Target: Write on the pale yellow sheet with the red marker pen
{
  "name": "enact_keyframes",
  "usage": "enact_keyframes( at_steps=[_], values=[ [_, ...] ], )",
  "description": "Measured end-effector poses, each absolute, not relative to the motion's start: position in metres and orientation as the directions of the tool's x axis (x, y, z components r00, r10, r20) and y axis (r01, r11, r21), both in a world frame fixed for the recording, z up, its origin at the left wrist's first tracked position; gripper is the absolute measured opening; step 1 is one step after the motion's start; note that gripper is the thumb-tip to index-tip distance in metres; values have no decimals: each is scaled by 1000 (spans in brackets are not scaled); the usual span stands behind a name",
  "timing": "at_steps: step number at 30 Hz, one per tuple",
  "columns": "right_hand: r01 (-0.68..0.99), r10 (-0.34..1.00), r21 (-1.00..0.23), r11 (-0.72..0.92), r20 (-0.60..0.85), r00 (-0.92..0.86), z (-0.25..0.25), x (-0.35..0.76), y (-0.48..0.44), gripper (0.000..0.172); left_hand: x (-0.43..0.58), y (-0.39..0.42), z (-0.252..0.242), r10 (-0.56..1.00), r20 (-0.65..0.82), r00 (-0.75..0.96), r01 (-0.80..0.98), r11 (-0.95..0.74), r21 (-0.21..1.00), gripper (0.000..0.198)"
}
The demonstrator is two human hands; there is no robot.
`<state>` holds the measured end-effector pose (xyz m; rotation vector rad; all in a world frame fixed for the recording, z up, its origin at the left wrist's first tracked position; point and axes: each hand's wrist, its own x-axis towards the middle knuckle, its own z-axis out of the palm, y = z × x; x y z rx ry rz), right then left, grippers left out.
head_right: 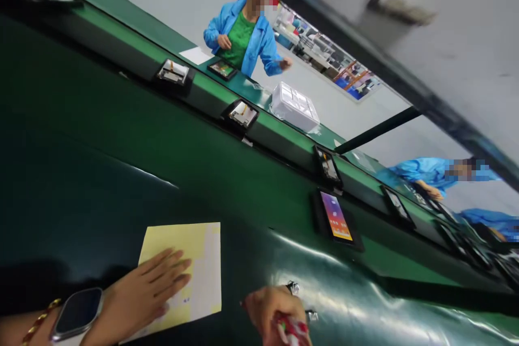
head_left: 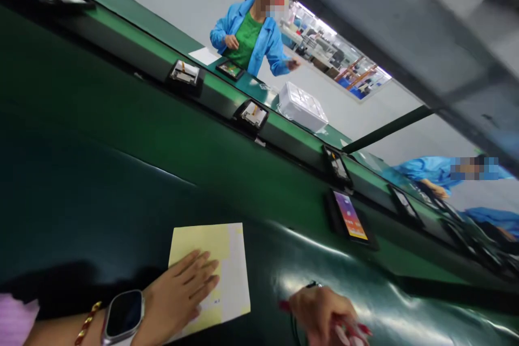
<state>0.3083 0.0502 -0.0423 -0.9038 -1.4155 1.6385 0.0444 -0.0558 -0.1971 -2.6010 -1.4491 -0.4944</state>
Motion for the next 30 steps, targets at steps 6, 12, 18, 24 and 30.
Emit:
enact_keyframes(
  at_steps=[6,12,18,24,30],
  values=[
    [-301,966,-937,-180,-111,-232,-69,270,82,61,32,-33,-173,796,320,513,810,-573,126,76],
    [-233,833,-896,-378,-220,-507,-119,238,96,91,28,-27,-168,813,329,481,838,-536,99,77],
    [-105,877,-986,-128,-63,-477,-154,217,90,29,35,-29,-172,826,334,453,852,-512,112,78],
    [84,859,-989,121,62,-508,-145,217,95,13,38,-40,-155,710,388,588,773,-635,-10,62],
    [250,855,-939,237,79,-513,-154,226,68,6,49,-50,-150,752,430,500,827,-561,19,38]
  ],
)
